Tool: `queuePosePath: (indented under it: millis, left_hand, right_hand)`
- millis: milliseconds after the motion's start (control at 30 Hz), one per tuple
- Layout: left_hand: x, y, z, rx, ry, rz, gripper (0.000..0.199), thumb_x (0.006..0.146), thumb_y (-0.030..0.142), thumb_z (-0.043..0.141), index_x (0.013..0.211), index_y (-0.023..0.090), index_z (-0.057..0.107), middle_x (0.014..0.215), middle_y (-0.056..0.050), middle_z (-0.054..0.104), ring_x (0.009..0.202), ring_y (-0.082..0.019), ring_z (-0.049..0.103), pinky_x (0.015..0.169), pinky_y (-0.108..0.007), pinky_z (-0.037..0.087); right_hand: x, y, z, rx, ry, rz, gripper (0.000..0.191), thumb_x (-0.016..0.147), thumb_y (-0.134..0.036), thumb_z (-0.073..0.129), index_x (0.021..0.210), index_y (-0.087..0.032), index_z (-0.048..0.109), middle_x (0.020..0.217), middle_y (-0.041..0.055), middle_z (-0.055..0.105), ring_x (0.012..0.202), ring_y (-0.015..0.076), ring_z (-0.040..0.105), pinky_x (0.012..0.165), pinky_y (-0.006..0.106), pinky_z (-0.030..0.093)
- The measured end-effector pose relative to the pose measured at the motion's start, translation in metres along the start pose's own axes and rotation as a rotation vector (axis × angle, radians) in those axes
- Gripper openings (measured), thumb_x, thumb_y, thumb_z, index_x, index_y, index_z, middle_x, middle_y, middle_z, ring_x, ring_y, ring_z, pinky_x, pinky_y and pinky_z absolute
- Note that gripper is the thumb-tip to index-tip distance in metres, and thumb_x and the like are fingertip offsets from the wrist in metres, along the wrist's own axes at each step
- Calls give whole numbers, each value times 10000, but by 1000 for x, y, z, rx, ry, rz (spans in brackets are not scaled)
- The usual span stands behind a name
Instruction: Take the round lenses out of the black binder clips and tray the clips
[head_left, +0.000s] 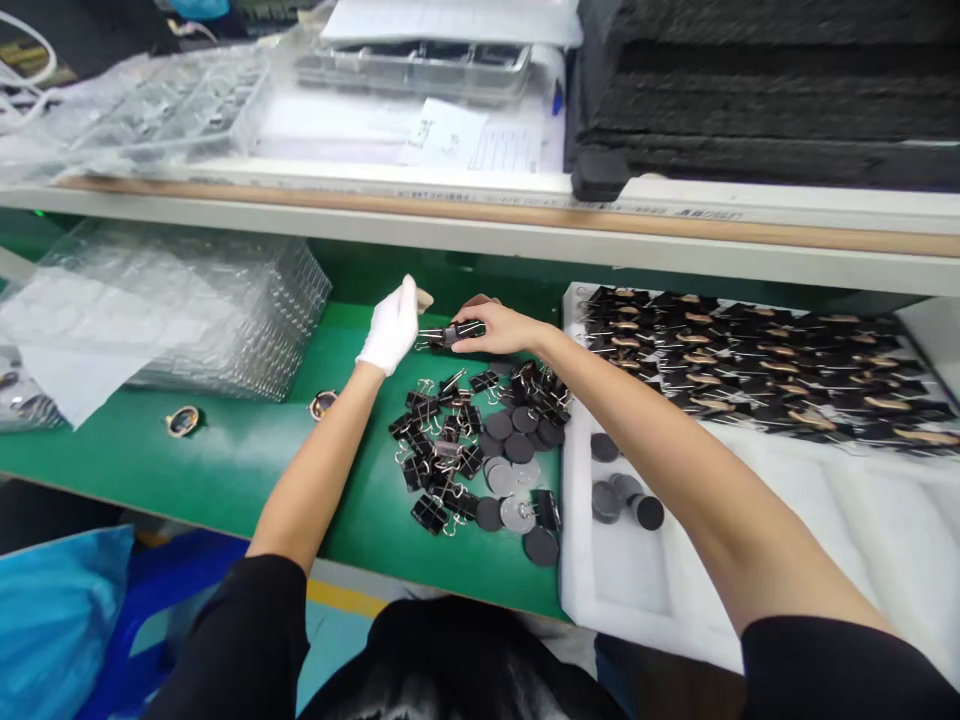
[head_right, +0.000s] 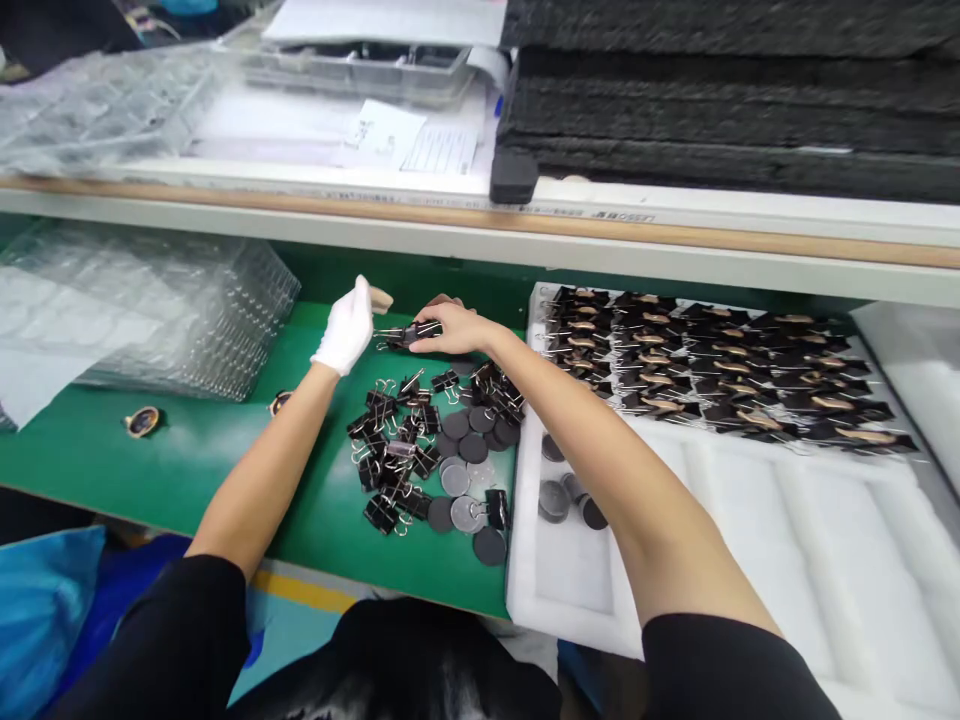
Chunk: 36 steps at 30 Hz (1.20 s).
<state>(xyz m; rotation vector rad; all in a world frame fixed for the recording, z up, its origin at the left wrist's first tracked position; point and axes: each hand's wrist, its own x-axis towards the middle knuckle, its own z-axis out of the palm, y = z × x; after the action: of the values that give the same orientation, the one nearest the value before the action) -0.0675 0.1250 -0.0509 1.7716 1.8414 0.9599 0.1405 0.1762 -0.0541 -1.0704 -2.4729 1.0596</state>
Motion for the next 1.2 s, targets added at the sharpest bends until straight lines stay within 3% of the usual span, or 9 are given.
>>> queuePosePath:
  millis: [133,267,400,500,633,767,867,1033,1200]
  left_hand:
    - [-16,30,-24,170,-13,363,580,1068,518,211,988,201,690,992,-102,757,927,-222,713,856,-333,511]
    - [-40,67,-27,303,29,340,622,1059,575,250,665,219,575,649,-60,637,678,-208,640,658,-341,423]
    - [-59,89,-14,137,-38,222,663,1049,610,257,522,229,386,501,-33,473,530,-173,511,551,-343,321]
    - [-70,96,-3,148,-109,207,651,1040,599,266,531,231,438,518,-38,482,556,-189,533,568,-347,337]
    - [-91,103,4,229,-243,314,614,1035,567,246,588,245,517,553,-50,565,581,-222,586,595,-369,385]
    - [-109,106,2,256,-516,531,503,1017,536,265,1018,303,710,810,-49,759,720,-259,703,674,-396,497]
    - [-113,105,0,305,-581,631,537,993,596,312,1338,352,644,1094,-48,803,917,-297,755,809,-453,575]
    - [-106,104,-4,444,-563,669,527,1031,605,327,1341,353,670,1343,-19,743,1151,-312,723,968,-471,569]
    - [-99,104,-8,457,-559,721,499,1038,608,353,1284,349,702,1300,15,762,1120,-276,735,950,-404,566]
  right_hand:
    - [-23,-19,-26,208,-38,70,555,929,-727,576,972,-223,805,1037,103,768,903,258,673,793,402,551]
    - [-71,-45,-34,661,-124,193,577,852,-761,665,998,-223,815,1138,143,779,925,273,701,679,372,566]
    - [-122,-63,-20,662,249,156,434,819,-558,825,1126,-254,778,1158,98,782,999,256,720,805,376,595]
    - [-151,-68,0,551,427,67,258,814,-362,838,1026,-239,759,1025,60,795,951,230,743,875,386,590]
    - [-182,-71,24,492,493,74,130,822,-267,792,928,-230,726,930,35,788,887,214,753,828,358,591]
    - [-231,-72,16,359,528,119,90,851,-225,751,933,-229,715,965,40,789,915,214,745,836,352,572]
    - [-289,-55,-23,59,661,163,69,891,-227,684,948,-242,719,972,40,773,928,227,722,863,381,546]
    - [-405,16,-110,-245,763,399,197,791,-411,750,891,-241,750,973,76,777,951,299,711,906,449,550]
    - [-471,85,-129,-219,777,645,275,700,-482,821,834,-245,789,964,86,818,986,333,740,978,461,544]
